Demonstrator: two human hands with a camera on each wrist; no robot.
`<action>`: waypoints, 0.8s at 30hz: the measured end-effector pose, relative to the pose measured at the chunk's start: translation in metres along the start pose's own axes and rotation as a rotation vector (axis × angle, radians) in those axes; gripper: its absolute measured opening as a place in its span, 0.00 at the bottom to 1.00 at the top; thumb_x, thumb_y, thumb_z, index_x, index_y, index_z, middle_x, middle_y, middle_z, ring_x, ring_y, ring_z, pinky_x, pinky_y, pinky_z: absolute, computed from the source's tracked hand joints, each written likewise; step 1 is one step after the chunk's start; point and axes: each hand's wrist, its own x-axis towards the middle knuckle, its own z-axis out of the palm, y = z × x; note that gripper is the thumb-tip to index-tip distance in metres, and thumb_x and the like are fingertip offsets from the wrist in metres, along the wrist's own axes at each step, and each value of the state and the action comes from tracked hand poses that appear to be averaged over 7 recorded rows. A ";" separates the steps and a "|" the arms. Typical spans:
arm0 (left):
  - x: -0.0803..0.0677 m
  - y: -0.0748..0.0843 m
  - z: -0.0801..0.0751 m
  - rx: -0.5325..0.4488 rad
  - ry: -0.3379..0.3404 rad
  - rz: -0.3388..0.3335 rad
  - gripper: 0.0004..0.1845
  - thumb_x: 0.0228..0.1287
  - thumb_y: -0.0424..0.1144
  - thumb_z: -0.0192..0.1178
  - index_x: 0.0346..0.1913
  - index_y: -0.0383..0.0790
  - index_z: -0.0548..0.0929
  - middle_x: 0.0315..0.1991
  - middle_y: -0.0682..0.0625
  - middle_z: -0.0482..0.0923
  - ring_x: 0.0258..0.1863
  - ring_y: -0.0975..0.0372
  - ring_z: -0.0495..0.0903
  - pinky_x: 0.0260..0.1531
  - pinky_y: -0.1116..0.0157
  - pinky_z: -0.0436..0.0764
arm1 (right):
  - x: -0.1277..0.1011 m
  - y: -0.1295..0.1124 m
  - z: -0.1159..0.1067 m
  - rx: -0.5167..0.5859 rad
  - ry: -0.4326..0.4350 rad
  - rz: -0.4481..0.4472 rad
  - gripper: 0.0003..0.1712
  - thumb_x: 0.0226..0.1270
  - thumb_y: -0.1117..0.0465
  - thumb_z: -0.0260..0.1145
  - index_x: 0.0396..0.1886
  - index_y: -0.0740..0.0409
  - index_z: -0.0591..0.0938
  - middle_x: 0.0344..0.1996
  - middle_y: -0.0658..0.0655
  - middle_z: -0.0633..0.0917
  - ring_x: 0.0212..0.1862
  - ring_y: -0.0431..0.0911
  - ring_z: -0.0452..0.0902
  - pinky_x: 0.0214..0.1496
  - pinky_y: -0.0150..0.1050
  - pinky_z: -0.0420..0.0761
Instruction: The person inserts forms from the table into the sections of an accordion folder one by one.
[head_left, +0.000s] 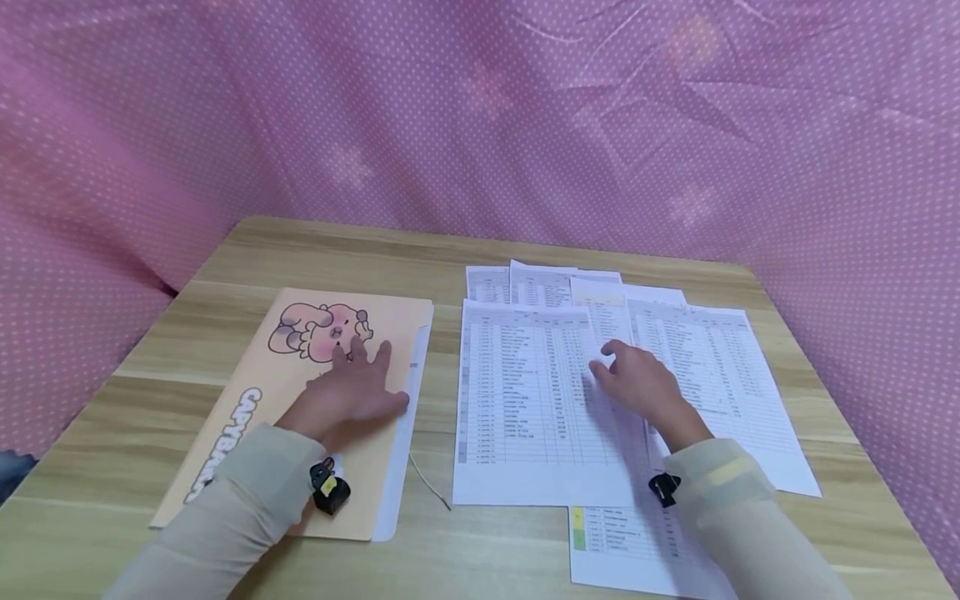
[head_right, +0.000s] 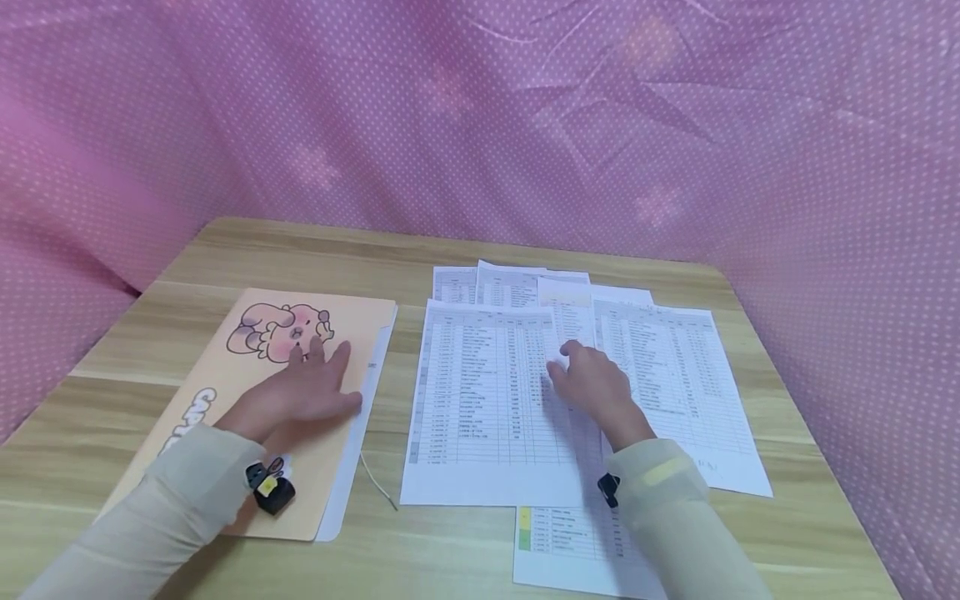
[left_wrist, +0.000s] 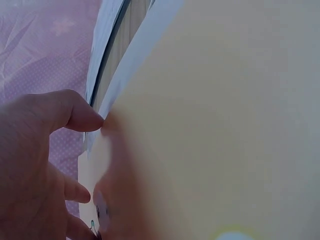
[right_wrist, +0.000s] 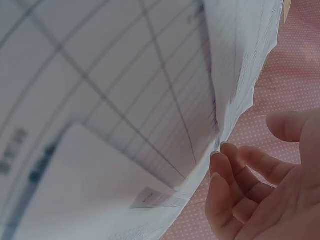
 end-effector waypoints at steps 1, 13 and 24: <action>0.001 0.000 0.000 0.002 0.001 -0.006 0.50 0.56 0.61 0.51 0.75 0.40 0.44 0.72 0.28 0.34 0.68 0.31 0.39 0.45 0.25 0.58 | 0.000 0.001 0.000 -0.001 -0.002 0.001 0.30 0.68 0.47 0.53 0.62 0.61 0.71 0.45 0.63 0.82 0.40 0.51 0.78 0.36 0.43 0.76; 0.004 0.007 0.003 0.008 0.005 -0.019 0.49 0.57 0.59 0.51 0.75 0.39 0.43 0.71 0.26 0.34 0.67 0.29 0.39 0.43 0.23 0.56 | 0.002 0.004 0.002 0.017 -0.037 -0.003 0.30 0.68 0.46 0.53 0.62 0.60 0.70 0.46 0.63 0.82 0.39 0.50 0.78 0.35 0.42 0.75; 0.004 0.007 -0.001 -0.010 -0.012 0.021 0.48 0.59 0.57 0.50 0.75 0.37 0.43 0.71 0.25 0.34 0.67 0.28 0.39 0.52 0.28 0.56 | 0.005 0.003 0.007 0.018 -0.038 -0.009 0.31 0.68 0.45 0.54 0.63 0.59 0.69 0.47 0.63 0.82 0.40 0.50 0.79 0.37 0.44 0.76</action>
